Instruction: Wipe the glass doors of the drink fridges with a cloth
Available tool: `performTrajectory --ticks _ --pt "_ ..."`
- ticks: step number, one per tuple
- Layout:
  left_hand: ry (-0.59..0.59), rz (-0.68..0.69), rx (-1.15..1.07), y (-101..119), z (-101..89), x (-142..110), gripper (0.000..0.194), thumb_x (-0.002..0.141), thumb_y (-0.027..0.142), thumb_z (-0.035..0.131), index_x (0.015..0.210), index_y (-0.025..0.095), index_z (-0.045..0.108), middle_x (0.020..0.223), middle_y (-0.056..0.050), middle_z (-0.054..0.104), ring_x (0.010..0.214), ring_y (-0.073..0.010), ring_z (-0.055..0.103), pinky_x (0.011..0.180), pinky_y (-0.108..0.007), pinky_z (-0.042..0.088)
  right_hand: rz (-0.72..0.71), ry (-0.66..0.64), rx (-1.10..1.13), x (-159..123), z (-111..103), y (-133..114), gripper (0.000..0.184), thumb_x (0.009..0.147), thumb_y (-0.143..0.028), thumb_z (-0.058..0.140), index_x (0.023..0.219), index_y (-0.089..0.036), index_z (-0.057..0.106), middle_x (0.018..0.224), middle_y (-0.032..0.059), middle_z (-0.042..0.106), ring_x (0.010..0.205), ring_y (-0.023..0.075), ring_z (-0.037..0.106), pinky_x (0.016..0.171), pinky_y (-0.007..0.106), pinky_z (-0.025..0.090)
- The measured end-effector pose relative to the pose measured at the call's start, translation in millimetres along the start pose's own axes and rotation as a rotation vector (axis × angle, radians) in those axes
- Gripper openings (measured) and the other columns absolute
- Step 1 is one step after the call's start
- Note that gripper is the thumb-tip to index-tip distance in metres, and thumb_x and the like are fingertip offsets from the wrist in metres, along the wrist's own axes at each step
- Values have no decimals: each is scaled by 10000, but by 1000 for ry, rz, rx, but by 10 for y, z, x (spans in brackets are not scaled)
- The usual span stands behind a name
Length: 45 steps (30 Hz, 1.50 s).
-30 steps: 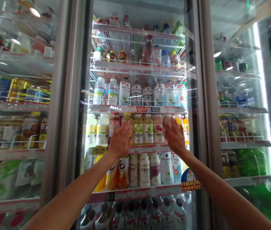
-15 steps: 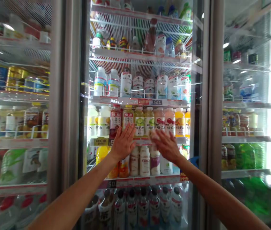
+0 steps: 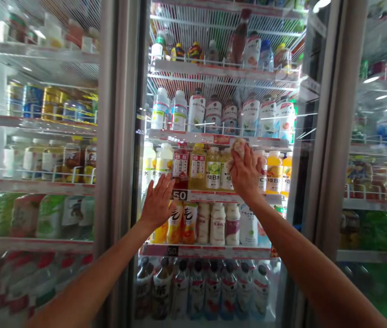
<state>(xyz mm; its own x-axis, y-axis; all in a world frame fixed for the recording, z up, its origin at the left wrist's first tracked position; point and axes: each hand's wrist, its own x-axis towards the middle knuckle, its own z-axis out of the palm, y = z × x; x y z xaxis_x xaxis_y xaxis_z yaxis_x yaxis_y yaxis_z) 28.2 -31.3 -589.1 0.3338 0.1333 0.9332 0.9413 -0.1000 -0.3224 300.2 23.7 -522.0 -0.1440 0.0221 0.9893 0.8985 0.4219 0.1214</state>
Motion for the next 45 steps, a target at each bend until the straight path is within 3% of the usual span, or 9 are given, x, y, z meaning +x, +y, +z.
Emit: performTrajectory --ticks 5,9,19,24,28,30,36,42,45 --pt "2 -114 -98 21 -105 -141 580 859 292 424 1393 194 218 1436 -132 308 1361 -244 205 1101 -495 192 -521 -212 115 -374 142 -561 458 854 -234 466 1302 -318 418 1451 16 315 1365 213 198 1100 469 198" --pt "79 -204 -449 409 -188 -42 507 901 240 315 1394 213 197 1417 -100 352 1327 -179 299 1074 -409 326 -482 -239 207 -641 205 -830 371 858 -258 480 1221 -327 508 1468 30 277 1366 223 203 1080 452 254" --pt "176 -337 -386 1365 288 435 594 854 374 433 1366 140 243 1471 -178 188 1385 -294 33 1084 -599 222 -216 5 94 -640 -33 300 524 838 -242 441 1350 -310 349 1490 64 206 1342 245 269 1085 522 190" --pt "172 -110 -267 798 313 548 472 852 249 388 1319 195 346 1425 -98 336 1384 -257 101 1095 -534 244 115 113 -103 -394 -83 849 466 882 -333 323 1316 -202 432 1474 112 239 1351 267 238 1069 543 176" --pt "302 -408 -103 134 172 534 512 861 257 374 1350 126 297 1462 -162 227 1383 -284 84 1093 -547 213 221 62 -129 -539 -116 988 529 886 -374 265 1375 -186 339 1480 113 218 1371 272 173 1062 560 176" --pt "272 -383 -95 289 205 550 519 861 241 359 1359 116 285 1458 -160 237 1383 -268 95 1102 -517 225 238 57 -125 -610 -107 966 563 879 -395 258 1393 -170 300 1485 115 200 1376 278 146 1061 564 175" --pt "11 346 -211 1119 423 596 491 844 244 371 1327 159 364 1415 -60 363 1374 -210 155 1111 -388 289 185 68 -123 -648 -76 927 577 871 -405 255 1390 -158 306 1473 126 236 1373 262 169 1075 531 162" --pt "327 -369 -88 178 224 681 548 867 226 364 1390 146 220 1473 -115 221 1383 -251 107 1118 -497 224 241 63 -106 -710 -43 886 577 886 -403 256 1413 -169 236 1484 128 202 1373 288 152 1059 570 150" --pt "273 -85 -98 513 294 551 597 852 209 391 1400 123 173 1472 -123 222 1378 -252 129 1103 -459 278 185 59 -83 -768 -13 855 620 880 -436 289 1425 -160 182 1495 133 157 1377 297 117 1061 571 125"
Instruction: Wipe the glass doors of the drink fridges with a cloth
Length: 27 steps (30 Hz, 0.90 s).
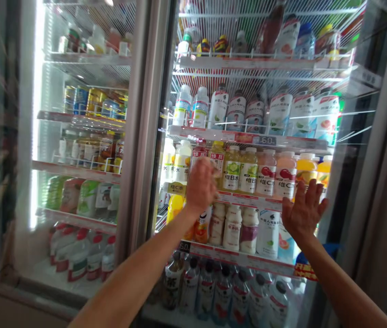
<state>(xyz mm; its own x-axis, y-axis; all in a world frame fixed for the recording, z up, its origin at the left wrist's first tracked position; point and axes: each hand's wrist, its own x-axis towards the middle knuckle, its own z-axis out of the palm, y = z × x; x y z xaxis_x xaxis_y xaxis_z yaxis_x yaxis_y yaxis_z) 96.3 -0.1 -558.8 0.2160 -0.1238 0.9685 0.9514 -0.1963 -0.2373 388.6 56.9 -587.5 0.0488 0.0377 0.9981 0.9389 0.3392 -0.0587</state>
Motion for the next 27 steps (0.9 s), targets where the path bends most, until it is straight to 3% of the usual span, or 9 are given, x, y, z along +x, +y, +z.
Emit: performTrajectory --ticks 2,4,8,10,14,16,20,22,27 --pt "-137 338 -56 242 49 -141 585 854 220 384 1396 124 186 1457 -99 273 1371 -226 169 1096 -397 308 -43 -9 13 -35 8 -5 626 879 -439 302 1427 -164 174 1498 130 147 1377 291 117 1069 555 109" --pt "-185 433 -64 199 24 -186 559 861 234 369 1388 138 211 1436 -84 321 1366 -210 189 1090 -376 321 -51 -11 22 -55 9 -10 613 884 -432 300 1426 -173 179 1498 123 155 1377 283 125 1074 545 98" --pt "74 -131 59 -362 -125 -63 536 865 211 380 1380 180 234 1461 -102 258 1370 -241 176 1095 -470 293 -21 -5 36 -60 17 -26 604 890 -439 288 1425 -175 188 1495 125 165 1376 291 126 1067 564 93" --pt "114 -225 67 -328 -119 -86 559 863 191 378 1392 181 198 1477 -106 212 1373 -260 156 1091 -503 290 -17 3 43 -57 26 -24 605 889 -442 288 1424 -178 192 1493 127 169 1373 302 133 1058 583 100" --pt "-197 371 -30 255 -5 -304 596 851 162 354 1409 170 144 1461 -80 267 1367 -220 186 1081 -409 343 -38 18 46 -60 29 17 595 885 -432 295 1420 -186 213 1487 125 187 1366 313 163 1040 605 136" --pt "-233 481 -16 240 -29 -306 564 856 169 349 1398 163 191 1441 -71 311 1362 -203 204 1076 -371 354 -63 23 46 -68 23 37 584 884 -422 296 1416 -190 230 1484 120 200 1363 311 178 1035 606 156" --pt "78 -120 131 -384 -185 -102 529 871 165 346 1386 167 227 1452 -90 281 1366 -221 191 1082 -443 332 -66 29 58 -90 27 28 575 887 -410 288 1415 -188 236 1484 112 197 1364 315 173 1033 617 157" --pt "152 -235 140 -445 -197 -113 541 870 167 362 1391 161 214 1465 -105 244 1369 -239 179 1084 -474 316 -44 31 66 -102 36 6 581 887 -412 288 1418 -186 224 1487 112 182 1365 324 162 1031 630 145" --pt "-203 435 -17 47 -128 -420 576 856 164 357 1405 187 185 1442 -68 312 1349 -194 244 1068 -372 363 -42 33 81 -140 22 -16 587 882 -406 308 1422 -198 213 1489 106 181 1364 321 167 1041 619 143"
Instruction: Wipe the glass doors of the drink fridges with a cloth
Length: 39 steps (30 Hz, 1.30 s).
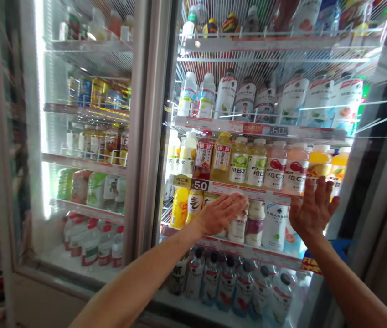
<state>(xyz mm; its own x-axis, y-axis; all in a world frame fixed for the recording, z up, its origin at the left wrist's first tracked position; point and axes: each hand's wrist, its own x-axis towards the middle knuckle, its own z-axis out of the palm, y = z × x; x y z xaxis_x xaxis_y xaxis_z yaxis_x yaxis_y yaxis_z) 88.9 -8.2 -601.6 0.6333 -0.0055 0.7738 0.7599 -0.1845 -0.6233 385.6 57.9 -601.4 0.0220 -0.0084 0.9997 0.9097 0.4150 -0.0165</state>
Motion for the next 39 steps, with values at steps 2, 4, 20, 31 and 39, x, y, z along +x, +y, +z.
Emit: performTrajectory --ticks 2,4,20,31,39 --pt "26 -37 10 -99 -54 -64 557 859 168 360 1395 211 215 1428 -49 342 1332 -183 285 1060 -357 376 -7 -8 -11 -12 -17 -4 573 881 -394 311 1416 -204 233 1486 103 199 1363 310 180 1047 603 153" --pt "179 -327 70 -339 -138 -154 537 871 166 348 1392 197 223 1451 -78 290 1347 -213 251 1075 -421 348 8 -21 -24 -22 -27 -20 570 882 -388 310 1414 -200 239 1484 109 205 1365 307 175 1047 600 154" --pt "135 -364 55 -48 -196 -685 558 875 159 358 1406 156 189 1485 -105 191 1375 -230 136 1110 -417 276 -1 -19 -37 -119 16 -20 599 871 -379 327 1418 -157 222 1486 145 183 1364 332 154 1034 610 143" --pt "197 -490 83 -131 -176 -671 551 876 185 368 1401 172 204 1481 -117 200 1367 -253 170 1082 -463 295 -7 -22 -53 -185 10 -7 578 877 -356 321 1419 -182 221 1492 115 181 1366 308 163 1067 548 131" --pt "33 -71 -29 -77 -165 -535 494 894 227 353 1379 222 261 1407 -35 384 1343 -175 257 1103 -366 299 -25 -18 -72 -200 9 14 576 871 -358 328 1415 -194 234 1488 110 200 1366 293 176 1075 526 142"
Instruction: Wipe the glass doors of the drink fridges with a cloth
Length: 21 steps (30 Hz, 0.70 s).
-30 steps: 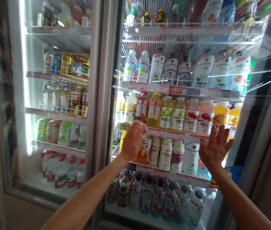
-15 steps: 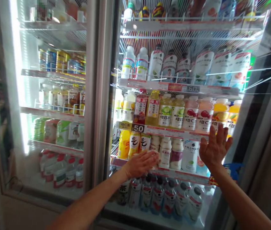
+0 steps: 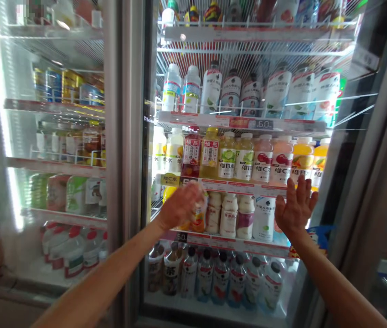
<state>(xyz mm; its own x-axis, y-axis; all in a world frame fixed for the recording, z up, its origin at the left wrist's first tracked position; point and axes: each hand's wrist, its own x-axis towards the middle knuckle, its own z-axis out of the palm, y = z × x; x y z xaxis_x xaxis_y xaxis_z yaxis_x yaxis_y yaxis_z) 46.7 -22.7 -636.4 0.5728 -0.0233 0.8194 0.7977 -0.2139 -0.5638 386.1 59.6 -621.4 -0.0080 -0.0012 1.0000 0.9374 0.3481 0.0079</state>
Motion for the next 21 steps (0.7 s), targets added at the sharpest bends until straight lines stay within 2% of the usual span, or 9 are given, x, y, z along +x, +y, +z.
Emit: performTrajectory --ticks 2,3,5,8,9,13,15,19,21 --pt "141 -305 88 -208 -29 94 545 894 193 328 1412 210 161 1458 -72 277 1371 -216 162 1117 -457 255 5 4 2 -2 0 -4 575 871 -351 327 1418 -203 224 1490 106 197 1367 292 173 1076 528 140" --pt "171 -350 102 -231 -33 115 557 891 186 327 1416 203 144 1472 -81 239 1375 -227 140 1114 -471 254 4 9 6 -1 -1 -7 576 871 -349 330 1418 -207 221 1490 104 198 1367 291 173 1077 529 140" --pt "86 -194 64 -118 -19 113 558 879 181 349 1409 208 176 1467 -71 258 1367 -205 179 1098 -411 303 -3 16 15 1 -6 -9 577 870 -345 337 1420 -213 216 1490 100 197 1368 288 170 1078 531 139" --pt "-182 268 -52 93 24 156 534 866 183 385 1382 216 249 1417 -44 367 1338 -150 264 1079 -299 327 -3 6 24 2 -19 -4 585 868 -331 346 1424 -225 196 1494 94 184 1372 284 156 1076 538 137" --pt "-190 288 -64 86 38 223 525 867 193 391 1375 214 262 1410 -42 379 1339 -152 264 1083 -301 319 -4 0 29 1 -23 -1 588 867 -324 348 1425 -229 188 1496 92 179 1374 282 151 1076 538 138" --pt "155 -264 34 -157 127 684 549 878 198 376 1396 169 196 1488 -80 196 1378 -225 130 1126 -419 233 -12 -12 43 -7 -29 -8 596 867 -305 355 1429 -229 171 1502 91 156 1379 276 131 1079 536 134" --pt "214 -320 62 -99 203 862 587 872 159 359 1412 156 132 1502 -96 123 1386 -232 59 1133 -442 204 -19 -11 30 -6 -36 -15 600 868 -306 356 1430 -227 161 1502 95 149 1379 277 130 1078 539 136" --pt "-87 323 -38 290 341 1036 555 864 150 352 1398 169 203 1451 -50 302 1376 -164 138 1116 -312 262 -62 -33 11 12 -102 46 611 866 -304 382 1430 -237 155 1497 100 171 1375 271 151 1075 530 156" --pt "-105 370 -38 273 375 1191 510 870 167 341 1375 163 266 1420 -45 360 1369 -160 171 1114 -306 264 -82 -63 4 18 -159 147 618 861 -292 397 1428 -243 157 1491 100 195 1371 263 170 1075 526 156"
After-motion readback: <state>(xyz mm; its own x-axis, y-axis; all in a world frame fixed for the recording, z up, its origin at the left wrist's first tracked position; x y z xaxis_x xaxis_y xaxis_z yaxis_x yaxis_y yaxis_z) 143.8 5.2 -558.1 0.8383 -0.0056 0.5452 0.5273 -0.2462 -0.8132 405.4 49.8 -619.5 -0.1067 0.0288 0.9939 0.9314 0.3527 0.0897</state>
